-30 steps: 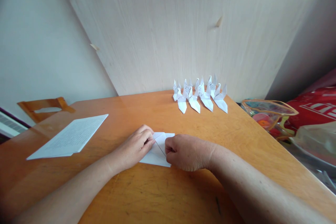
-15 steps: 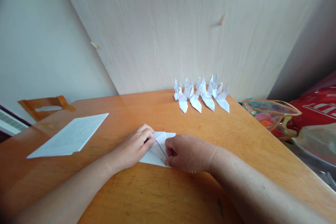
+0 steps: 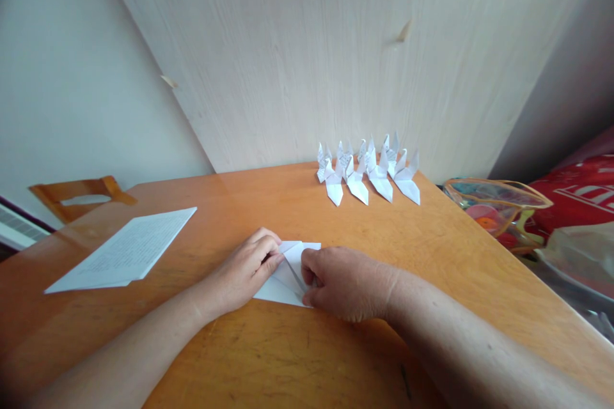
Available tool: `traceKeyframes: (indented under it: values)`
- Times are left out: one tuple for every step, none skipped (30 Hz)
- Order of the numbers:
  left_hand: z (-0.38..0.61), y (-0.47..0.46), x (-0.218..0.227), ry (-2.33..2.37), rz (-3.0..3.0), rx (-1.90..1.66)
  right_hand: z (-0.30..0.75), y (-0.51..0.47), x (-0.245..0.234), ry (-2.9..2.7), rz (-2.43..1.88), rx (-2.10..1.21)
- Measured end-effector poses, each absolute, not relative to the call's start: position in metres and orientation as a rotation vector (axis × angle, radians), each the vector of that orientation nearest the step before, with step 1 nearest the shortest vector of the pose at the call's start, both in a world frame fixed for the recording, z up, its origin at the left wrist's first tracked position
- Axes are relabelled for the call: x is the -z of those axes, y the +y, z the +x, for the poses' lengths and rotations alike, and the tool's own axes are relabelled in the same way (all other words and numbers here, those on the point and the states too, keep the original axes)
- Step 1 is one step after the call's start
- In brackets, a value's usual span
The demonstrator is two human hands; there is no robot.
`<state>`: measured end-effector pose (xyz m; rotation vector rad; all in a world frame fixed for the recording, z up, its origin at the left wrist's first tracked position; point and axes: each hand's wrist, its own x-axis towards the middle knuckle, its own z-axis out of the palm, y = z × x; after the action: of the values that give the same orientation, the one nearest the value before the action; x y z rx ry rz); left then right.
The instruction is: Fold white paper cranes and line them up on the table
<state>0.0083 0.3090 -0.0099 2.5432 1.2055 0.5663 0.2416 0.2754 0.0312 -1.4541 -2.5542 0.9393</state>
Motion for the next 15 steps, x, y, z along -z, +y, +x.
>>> traceKeyframes:
  values:
    - [0.008, 0.309, 0.010, 1.207, 2.541, -0.565, 0.242, 0.275, -0.031, -2.548, -1.455, -0.925]
    - [0.008, 0.309, 0.010, 1.211, 2.540, -0.565, 0.242, 0.274, -0.032, -2.539, -1.458, -0.910]
    - [0.008, 0.309, 0.010, 1.216, 2.538, -0.567, 0.242, 0.274, -0.032, -2.532, -1.458, -0.898]
    - [0.008, 0.309, 0.011, 1.220, 2.537, -0.572, 0.243, 0.273, -0.032, -2.527, -1.453, -0.891]
    - [0.008, 0.309, 0.011, 1.223, 2.537, -0.576, 0.243, 0.273, -0.032, -2.527, -1.445, -0.885]
    - [0.008, 0.309, 0.011, 1.223, 2.536, -0.579, 0.243, 0.273, -0.032, -2.529, -1.432, -0.884]
    - [0.008, 0.309, 0.011, 1.220, 2.535, -0.581, 0.244, 0.273, -0.031, -2.532, -1.417, -0.889]
    - [0.008, 0.309, 0.011, 1.217, 2.534, -0.582, 0.245, 0.273, -0.030, -2.538, -1.402, -0.895]
    - [0.008, 0.309, 0.012, 1.217, 2.532, -0.580, 0.245, 0.274, -0.029, -2.543, -1.387, -0.903]
    - [0.008, 0.309, 0.012, 1.220, 2.530, -0.578, 0.246, 0.274, -0.027, -2.548, -1.373, -0.911]
    - [0.008, 0.309, 0.011, 1.225, 2.529, -0.576, 0.247, 0.275, -0.025, -2.551, -1.355, -0.921]
    - [0.008, 0.309, 0.011, 1.230, 2.529, -0.573, 0.247, 0.275, -0.023, -2.553, -1.332, -0.933]
    - [0.008, 0.309, 0.011, 1.232, 2.531, -0.571, 0.248, 0.275, -0.021, -2.554, -1.303, -0.947]
    - [0.008, 0.309, 0.011, 1.232, 2.534, -0.570, 0.248, 0.276, -0.020, -2.555, -1.268, -0.961]
    - [0.008, 0.309, 0.011, 1.228, 2.538, -0.570, 0.249, 0.276, -0.019, -2.555, -1.235, -0.970]
